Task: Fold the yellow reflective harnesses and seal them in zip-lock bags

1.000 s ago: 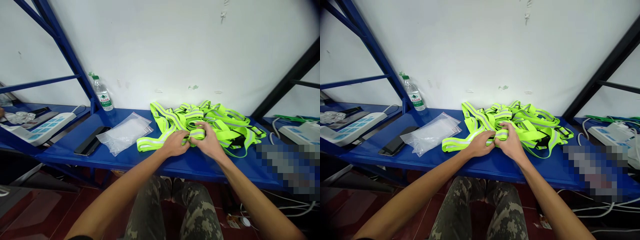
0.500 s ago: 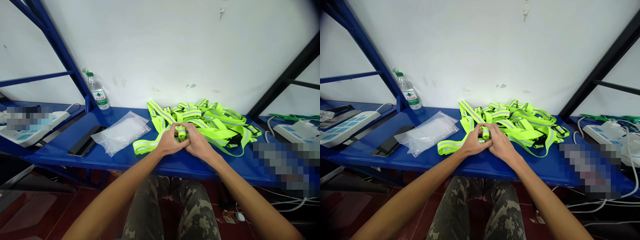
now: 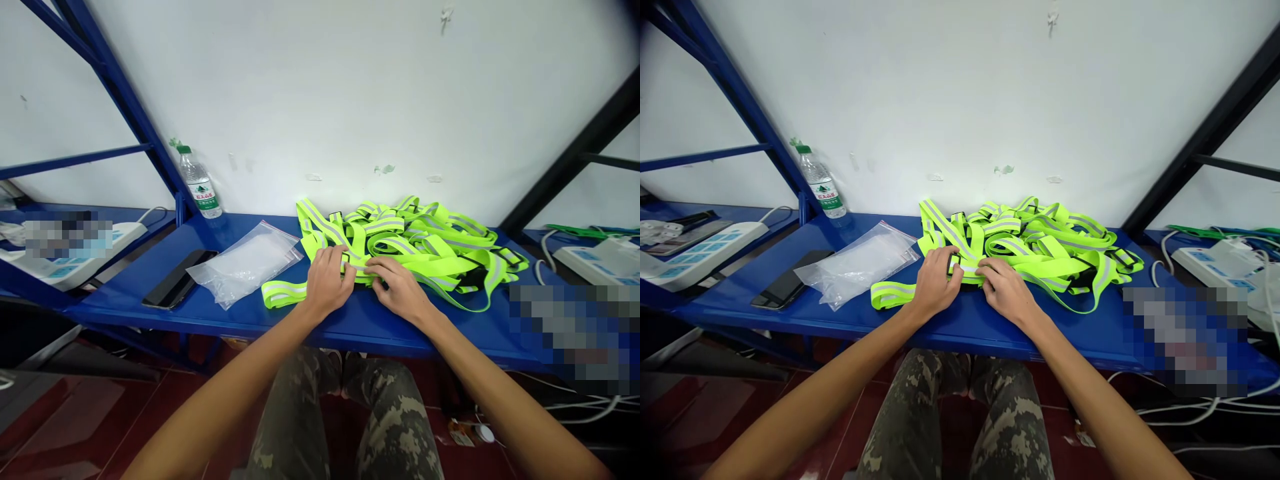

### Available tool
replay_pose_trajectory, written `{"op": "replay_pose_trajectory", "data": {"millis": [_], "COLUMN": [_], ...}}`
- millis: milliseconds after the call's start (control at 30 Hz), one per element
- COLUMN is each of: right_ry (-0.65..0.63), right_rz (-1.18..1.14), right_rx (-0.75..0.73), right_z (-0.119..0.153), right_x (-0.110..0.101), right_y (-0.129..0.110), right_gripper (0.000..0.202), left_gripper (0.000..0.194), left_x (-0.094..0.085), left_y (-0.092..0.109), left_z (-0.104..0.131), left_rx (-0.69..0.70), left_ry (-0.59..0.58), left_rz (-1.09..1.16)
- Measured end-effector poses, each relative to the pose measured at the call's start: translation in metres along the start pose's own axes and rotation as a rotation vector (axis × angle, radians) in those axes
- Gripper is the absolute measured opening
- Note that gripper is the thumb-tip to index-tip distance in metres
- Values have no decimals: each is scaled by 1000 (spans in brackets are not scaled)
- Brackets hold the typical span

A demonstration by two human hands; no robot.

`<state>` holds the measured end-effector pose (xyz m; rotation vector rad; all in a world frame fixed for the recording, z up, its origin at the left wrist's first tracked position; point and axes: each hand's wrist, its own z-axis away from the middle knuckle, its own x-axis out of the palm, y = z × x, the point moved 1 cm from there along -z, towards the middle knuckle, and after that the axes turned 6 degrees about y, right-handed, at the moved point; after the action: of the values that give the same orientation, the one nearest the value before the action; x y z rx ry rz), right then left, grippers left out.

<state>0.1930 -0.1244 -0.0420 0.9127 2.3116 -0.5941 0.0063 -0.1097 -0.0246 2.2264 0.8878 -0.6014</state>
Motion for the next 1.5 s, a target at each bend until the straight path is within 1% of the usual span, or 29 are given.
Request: {"op": "replay_pose_trajectory", "data": {"millis": [67,133,233,367,533,600,667,767,833,867,933,967,1033,1100,1200,1267,1300,1333,1400,1500], "right_ry": [-8,-23,-55,-68,-134,-156,-172,-188,-198,-205,-219,-224,-230,-240,-266,-289,-301,-312,-321,-309], "right_rz": [14,24,39,73,161,178,170,135,118,115,121,126,137,156,198,229,242,253,263,246], "right_rx": [-32,-65,-84,-89,-69,-84,-117,-143,-138,-135,-129,-127,-126,-130,-131,-133,-135,-137,-134,-124], "right_z": [3,5,7,9,8,5,2,-1,-2,-2,-3,-3,-2,-2,-2,-2,-2,-2,-1,1], "right_x": [1,1,0,-4,-7,-4,0,9,12,13,13,13,12,11,11,12,12,13,13,14], "right_y": [-1,-2,-5,-9,-19,-26,-31,-35,-34,-34,-33,-33,-34,-36,-38,-39,-39,-39,-40,-40], "right_gripper": [35,36,36,32,20,22,28,28,26,26,25,25,27,30,35,38,38,39,40,41], "left_gripper": [34,37,36,27,26,24,22,23,29,34,47,56,69,78,73,73,74,74,72,61], "left_x": [-5,-8,-8,-3,2,3,3,-2,-12,-19,-37,-47,-67,-85,-105,-114,-117,-118,-117,-108], "left_y": [-1,-3,-9,-16,-18,-17,-17,-17,-20,-21,-26,-28,-33,-34,-32,-31,-32,-33,-38,-45], "left_z": [4,8,12,12,10,10,12,14,14,13,8,5,-2,-10,-20,-25,-27,-29,-32,-32], "left_rx": [46,79,146,181,223,203,161,111,138,170,226,222,138,60,1,-14,-13,-8,18,35], "left_ry": [-25,-85,-179,-221,-237,-222,-194,-169,-193,-225,-326,-390,-510,-644,-842,-900,-890,-852,-712,-475], "left_rz": [-121,-178,-181,-161,-94,-75,-44,12,36,29,-59,-154,-392,-541,-602,-594,-583,-566,-507,-359]}}
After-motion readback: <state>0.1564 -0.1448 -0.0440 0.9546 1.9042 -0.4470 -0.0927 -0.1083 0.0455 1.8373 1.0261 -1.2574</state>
